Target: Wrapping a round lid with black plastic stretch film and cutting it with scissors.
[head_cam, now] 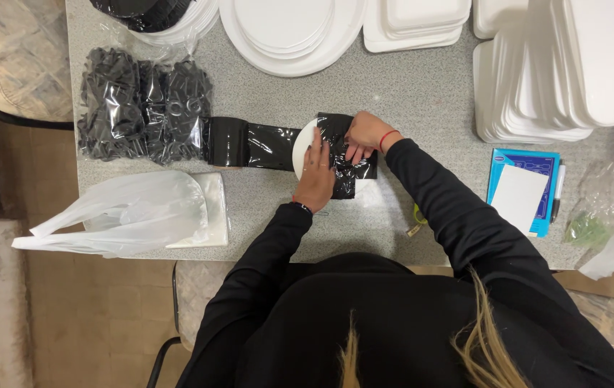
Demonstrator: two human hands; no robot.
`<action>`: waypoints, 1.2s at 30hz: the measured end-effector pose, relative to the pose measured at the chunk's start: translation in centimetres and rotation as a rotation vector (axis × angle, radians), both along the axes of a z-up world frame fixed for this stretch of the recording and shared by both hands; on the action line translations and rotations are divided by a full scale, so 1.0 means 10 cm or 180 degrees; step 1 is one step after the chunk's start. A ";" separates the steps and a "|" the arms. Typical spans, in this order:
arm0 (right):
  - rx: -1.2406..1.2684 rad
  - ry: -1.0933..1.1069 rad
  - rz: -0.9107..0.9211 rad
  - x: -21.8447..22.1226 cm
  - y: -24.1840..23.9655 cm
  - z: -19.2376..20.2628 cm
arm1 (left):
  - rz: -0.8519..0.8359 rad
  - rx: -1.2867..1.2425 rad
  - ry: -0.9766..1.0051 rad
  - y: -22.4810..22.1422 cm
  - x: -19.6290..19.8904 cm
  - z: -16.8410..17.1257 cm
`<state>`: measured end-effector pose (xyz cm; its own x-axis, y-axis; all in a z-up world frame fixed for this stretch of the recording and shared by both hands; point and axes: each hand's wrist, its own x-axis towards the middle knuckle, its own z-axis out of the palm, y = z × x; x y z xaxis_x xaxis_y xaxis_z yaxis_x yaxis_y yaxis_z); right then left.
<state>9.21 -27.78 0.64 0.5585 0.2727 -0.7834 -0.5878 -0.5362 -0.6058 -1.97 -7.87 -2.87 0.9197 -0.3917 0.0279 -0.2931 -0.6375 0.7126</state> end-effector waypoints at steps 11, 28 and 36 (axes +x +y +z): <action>0.0134 -0.0132 0.0133 0.03 -0.20 -0.16 | -0.0290 0.0667 -0.0684 -0.06 -0.07 0.14; 0.0388 -0.2621 -0.1989 -1.36 -0.13 -0.24 | -0.0447 0.1051 -0.0391 -0.05 -0.01 0.10; 0.0195 -0.2531 -0.2002 -1.11 -0.09 -0.24 | -0.0440 0.1100 -0.0355 -0.06 -0.02 0.16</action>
